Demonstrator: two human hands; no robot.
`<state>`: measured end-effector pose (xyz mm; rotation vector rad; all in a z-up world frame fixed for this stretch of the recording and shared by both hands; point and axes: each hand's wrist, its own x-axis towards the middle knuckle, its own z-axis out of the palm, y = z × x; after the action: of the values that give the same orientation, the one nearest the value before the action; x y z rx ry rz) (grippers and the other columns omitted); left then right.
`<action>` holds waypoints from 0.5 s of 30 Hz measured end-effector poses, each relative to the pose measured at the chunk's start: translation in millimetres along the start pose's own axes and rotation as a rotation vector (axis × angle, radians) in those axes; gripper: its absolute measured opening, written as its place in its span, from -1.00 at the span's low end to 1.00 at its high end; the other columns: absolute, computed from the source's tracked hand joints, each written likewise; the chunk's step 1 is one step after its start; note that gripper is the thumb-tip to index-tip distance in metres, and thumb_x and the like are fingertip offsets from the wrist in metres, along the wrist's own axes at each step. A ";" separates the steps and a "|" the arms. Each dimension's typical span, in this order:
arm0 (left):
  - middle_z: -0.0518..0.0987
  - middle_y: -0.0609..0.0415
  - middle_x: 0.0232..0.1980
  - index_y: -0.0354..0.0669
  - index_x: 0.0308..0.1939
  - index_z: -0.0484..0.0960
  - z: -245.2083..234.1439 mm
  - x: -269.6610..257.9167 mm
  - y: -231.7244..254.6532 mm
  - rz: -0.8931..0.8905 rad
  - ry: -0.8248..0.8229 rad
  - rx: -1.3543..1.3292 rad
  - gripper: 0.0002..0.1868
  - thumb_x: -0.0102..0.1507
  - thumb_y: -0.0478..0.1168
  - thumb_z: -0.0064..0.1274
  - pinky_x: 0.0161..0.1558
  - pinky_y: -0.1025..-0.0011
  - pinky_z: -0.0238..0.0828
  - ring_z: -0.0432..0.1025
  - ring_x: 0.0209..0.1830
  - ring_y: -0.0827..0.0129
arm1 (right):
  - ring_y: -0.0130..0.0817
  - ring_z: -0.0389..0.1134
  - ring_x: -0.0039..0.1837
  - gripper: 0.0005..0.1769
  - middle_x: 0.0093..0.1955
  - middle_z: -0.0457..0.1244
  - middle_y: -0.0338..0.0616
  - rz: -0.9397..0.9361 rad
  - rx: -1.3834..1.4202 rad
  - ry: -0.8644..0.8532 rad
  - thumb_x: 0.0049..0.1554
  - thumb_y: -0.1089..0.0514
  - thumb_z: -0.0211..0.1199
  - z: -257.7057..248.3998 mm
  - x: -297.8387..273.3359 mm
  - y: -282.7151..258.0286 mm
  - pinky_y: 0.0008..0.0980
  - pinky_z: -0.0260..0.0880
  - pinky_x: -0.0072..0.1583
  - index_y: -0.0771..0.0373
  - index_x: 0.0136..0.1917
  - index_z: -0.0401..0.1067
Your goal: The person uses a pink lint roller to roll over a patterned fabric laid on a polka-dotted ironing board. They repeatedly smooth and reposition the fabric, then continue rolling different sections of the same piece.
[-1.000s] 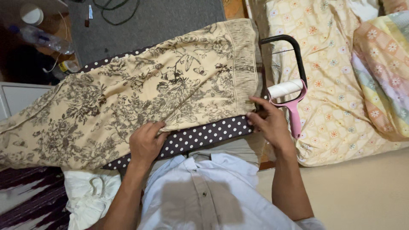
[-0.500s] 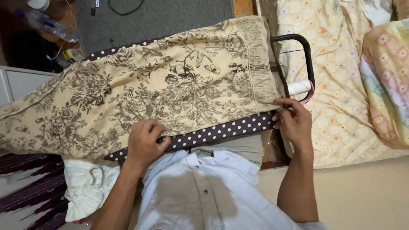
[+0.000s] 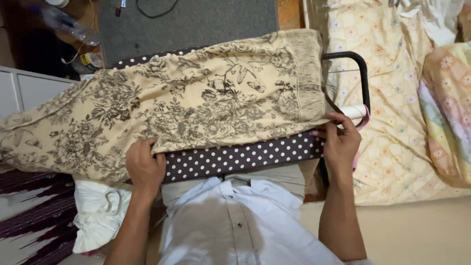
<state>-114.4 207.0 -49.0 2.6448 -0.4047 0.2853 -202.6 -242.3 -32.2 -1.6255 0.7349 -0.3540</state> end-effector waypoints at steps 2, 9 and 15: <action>0.56 -0.18 -0.15 -0.29 -0.07 0.57 5.1 2.2 -7.3 -0.051 -0.031 -0.016 -0.71 0.12 -0.43 0.13 -0.01 0.02 0.33 0.44 -0.09 -0.12 | -0.46 0.42 -0.11 -0.82 -0.11 0.35 -0.13 0.003 0.076 0.038 0.32 0.40 0.07 14.8 7.7 6.1 -0.46 0.55 -0.05 0.44 0.16 0.42; 0.57 -0.16 -0.12 -0.26 0.02 0.59 16.1 36.7 -8.6 -0.015 0.089 -0.074 -0.61 0.12 -0.51 0.02 0.04 0.05 0.32 0.44 -0.05 -0.12 | -0.62 0.29 -0.02 -0.86 -0.02 0.31 -0.27 -0.224 -0.014 0.056 0.29 0.40 0.25 55.4 32.0 24.2 -0.63 0.29 0.03 0.39 0.14 0.43; 0.53 -0.12 -0.06 -0.22 0.15 0.60 18.4 70.8 -7.1 -0.058 0.102 -0.077 -0.42 0.06 -0.59 -0.07 0.06 0.07 0.31 0.41 -0.01 -0.06 | -0.63 0.22 -0.09 -0.83 -0.08 0.28 -0.31 -0.210 -0.080 0.034 0.28 0.38 0.28 86.1 74.9 10.5 -0.63 0.24 -0.02 0.36 0.16 0.46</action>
<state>-43.4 188.0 -49.3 2.5491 -0.2988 0.3767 -96.8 -224.4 -72.5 -1.7816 0.6114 -0.5090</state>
